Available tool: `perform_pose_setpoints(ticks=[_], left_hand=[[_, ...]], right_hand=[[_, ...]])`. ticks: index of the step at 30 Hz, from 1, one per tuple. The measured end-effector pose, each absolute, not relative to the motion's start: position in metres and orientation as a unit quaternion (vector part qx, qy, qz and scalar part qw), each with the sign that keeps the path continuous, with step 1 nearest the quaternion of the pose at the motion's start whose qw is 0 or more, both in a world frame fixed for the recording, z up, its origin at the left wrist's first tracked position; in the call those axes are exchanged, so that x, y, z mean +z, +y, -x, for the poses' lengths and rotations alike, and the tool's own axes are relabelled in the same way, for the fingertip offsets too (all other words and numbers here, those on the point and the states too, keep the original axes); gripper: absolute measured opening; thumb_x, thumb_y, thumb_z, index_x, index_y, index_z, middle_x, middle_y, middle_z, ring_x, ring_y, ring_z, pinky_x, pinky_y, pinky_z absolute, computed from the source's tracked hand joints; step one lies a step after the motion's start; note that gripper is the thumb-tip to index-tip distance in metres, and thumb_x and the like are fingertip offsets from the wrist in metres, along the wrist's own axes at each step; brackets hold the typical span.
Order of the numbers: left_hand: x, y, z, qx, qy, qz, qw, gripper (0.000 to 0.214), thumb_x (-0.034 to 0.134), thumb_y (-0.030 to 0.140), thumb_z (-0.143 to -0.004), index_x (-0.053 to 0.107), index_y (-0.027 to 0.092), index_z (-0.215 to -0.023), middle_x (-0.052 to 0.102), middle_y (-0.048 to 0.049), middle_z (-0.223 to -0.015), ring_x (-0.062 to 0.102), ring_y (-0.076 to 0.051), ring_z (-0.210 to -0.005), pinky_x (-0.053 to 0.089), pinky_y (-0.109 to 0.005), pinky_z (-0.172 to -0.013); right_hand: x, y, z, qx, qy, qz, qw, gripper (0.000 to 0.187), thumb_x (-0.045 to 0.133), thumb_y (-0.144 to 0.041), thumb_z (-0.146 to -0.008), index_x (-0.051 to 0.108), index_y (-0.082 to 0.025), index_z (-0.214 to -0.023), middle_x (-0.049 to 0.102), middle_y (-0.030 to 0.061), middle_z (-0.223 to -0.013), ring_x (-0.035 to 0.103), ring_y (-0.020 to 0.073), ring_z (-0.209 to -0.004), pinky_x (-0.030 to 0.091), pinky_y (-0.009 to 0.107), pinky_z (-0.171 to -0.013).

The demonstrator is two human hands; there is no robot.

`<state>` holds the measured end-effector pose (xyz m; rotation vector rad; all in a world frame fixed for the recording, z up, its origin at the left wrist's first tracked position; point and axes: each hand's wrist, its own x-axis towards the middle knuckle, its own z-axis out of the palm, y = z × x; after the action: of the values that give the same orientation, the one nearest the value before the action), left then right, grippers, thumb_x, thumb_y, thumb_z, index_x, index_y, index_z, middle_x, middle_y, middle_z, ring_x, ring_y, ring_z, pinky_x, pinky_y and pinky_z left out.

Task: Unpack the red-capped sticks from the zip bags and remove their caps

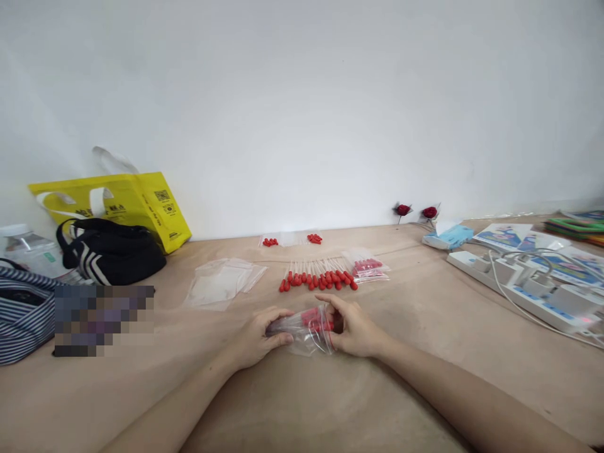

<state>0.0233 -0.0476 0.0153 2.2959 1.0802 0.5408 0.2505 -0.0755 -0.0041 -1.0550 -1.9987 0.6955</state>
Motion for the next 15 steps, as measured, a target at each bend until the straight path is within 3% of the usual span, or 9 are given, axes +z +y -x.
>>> perform_pose_setpoints(ticks=[5,15], left_hand=[[0.0133,-0.0478,-0.0232,0.205,0.393,-0.86,0.252,0.036,0.057,0.038,-0.073,0.056,0.021,-0.105,0.061,-0.0033,-0.097,0.055,-0.018,-0.085,0.042,-0.028,-0.073],[0.0153,-0.0465,-0.0233,0.19,0.391,-0.868,0.24,0.035,0.057,0.038,-0.074,0.056,0.021,-0.105,0.061,-0.0024,-0.094,0.055,-0.017,-0.08,0.041,-0.026,-0.068]], right_hand=[[-0.0054,-0.0731,-0.2489,0.249,-0.778,0.445,0.367,0.078,0.072,-0.023,-0.053,0.038,-0.017,-0.123,0.053,-0.002,-0.074,0.049,0.0119,-0.064,0.041,0.025,-0.061],[-0.0017,-0.0701,-0.255,0.19,-0.822,0.422,0.334,0.063,0.062,-0.016,-0.057,0.043,-0.014,-0.117,0.055,-0.0014,-0.07,0.05,0.0118,-0.06,0.039,0.023,-0.057]])
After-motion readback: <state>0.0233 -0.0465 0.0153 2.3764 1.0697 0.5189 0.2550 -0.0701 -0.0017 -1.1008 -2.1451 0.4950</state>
